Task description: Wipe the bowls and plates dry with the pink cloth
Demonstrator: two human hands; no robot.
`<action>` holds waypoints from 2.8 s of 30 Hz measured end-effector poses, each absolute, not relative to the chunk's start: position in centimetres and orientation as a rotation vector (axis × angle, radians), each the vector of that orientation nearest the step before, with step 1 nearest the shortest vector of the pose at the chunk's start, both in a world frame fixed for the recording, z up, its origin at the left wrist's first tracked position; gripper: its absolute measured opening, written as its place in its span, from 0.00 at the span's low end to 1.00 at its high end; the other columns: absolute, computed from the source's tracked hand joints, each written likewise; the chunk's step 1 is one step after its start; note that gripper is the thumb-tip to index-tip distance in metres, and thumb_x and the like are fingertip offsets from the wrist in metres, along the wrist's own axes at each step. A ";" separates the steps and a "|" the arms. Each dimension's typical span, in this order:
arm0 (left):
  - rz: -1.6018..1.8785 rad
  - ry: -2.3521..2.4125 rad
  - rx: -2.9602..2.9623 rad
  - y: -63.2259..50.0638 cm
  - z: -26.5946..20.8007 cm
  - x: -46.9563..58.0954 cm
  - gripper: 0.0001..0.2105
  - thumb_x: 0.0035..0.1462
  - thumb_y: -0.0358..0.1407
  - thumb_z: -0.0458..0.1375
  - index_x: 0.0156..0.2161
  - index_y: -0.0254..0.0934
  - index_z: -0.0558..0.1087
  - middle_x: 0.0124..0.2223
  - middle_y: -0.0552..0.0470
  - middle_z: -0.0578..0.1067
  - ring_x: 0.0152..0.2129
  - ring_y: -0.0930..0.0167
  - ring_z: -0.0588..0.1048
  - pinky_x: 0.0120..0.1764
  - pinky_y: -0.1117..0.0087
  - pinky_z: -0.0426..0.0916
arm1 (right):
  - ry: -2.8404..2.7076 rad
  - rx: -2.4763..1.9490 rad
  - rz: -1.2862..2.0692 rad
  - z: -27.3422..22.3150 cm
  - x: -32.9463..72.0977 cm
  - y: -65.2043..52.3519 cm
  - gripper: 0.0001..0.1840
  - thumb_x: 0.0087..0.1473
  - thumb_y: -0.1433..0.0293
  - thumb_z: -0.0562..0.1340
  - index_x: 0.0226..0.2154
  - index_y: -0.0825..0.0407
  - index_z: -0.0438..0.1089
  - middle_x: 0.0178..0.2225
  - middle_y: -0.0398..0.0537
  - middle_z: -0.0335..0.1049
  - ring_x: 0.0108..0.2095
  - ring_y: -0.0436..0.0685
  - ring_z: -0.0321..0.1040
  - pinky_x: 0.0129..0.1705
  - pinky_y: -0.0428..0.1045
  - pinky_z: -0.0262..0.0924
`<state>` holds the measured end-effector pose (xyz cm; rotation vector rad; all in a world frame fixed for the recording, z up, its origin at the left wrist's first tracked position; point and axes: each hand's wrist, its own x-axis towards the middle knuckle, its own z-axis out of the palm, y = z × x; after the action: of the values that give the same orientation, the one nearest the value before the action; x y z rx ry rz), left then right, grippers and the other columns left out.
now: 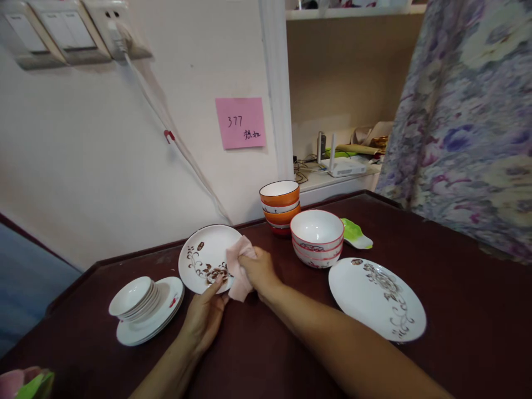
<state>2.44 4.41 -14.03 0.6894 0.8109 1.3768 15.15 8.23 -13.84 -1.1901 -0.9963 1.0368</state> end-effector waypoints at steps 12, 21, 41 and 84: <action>1.314 0.879 0.706 4.6 -14.2 2.3 0.18 0.51 0.30 0.64 0.49 0.35 0.73 0.48 0.44 0.80 0.45 0.61 0.78 0.48 0.55 0.73 | -0.994 -1.217 0.856 -12.5 17.8 9.6 0.11 0.41 0.64 0.61 0.27 0.54 0.68 0.23 0.41 0.66 0.25 0.51 0.59 0.25 0.44 0.53; 1.395 0.892 0.661 4.6 -14.1 2.4 0.19 0.49 0.27 0.65 0.49 0.36 0.74 0.48 0.44 0.80 0.44 0.62 0.78 0.47 0.58 0.74 | -0.890 -1.310 1.004 -14.5 15.6 8.9 0.14 0.40 0.62 0.61 0.28 0.55 0.69 0.28 0.49 0.73 0.28 0.55 0.67 0.26 0.46 0.58; 1.462 0.900 0.605 4.9 -14.4 2.3 0.19 0.51 0.24 0.63 0.49 0.37 0.74 0.49 0.45 0.79 0.44 0.66 0.78 0.49 0.65 0.73 | -0.906 -1.279 1.102 -15.7 14.2 8.5 0.13 0.39 0.65 0.61 0.30 0.55 0.70 0.29 0.50 0.74 0.30 0.57 0.70 0.27 0.46 0.59; 1.420 0.857 0.613 4.7 -13.6 2.9 0.15 0.53 0.26 0.62 0.48 0.35 0.75 0.48 0.44 0.80 0.46 0.63 0.77 0.50 0.60 0.73 | -0.944 -1.121 1.049 -12.7 17.5 9.6 0.12 0.36 0.68 0.62 0.29 0.55 0.70 0.25 0.43 0.71 0.26 0.53 0.65 0.28 0.46 0.59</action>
<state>2.88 4.74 -13.60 0.6133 0.8569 1.4202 17.45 9.56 -12.66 -1.1208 -0.9442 1.0488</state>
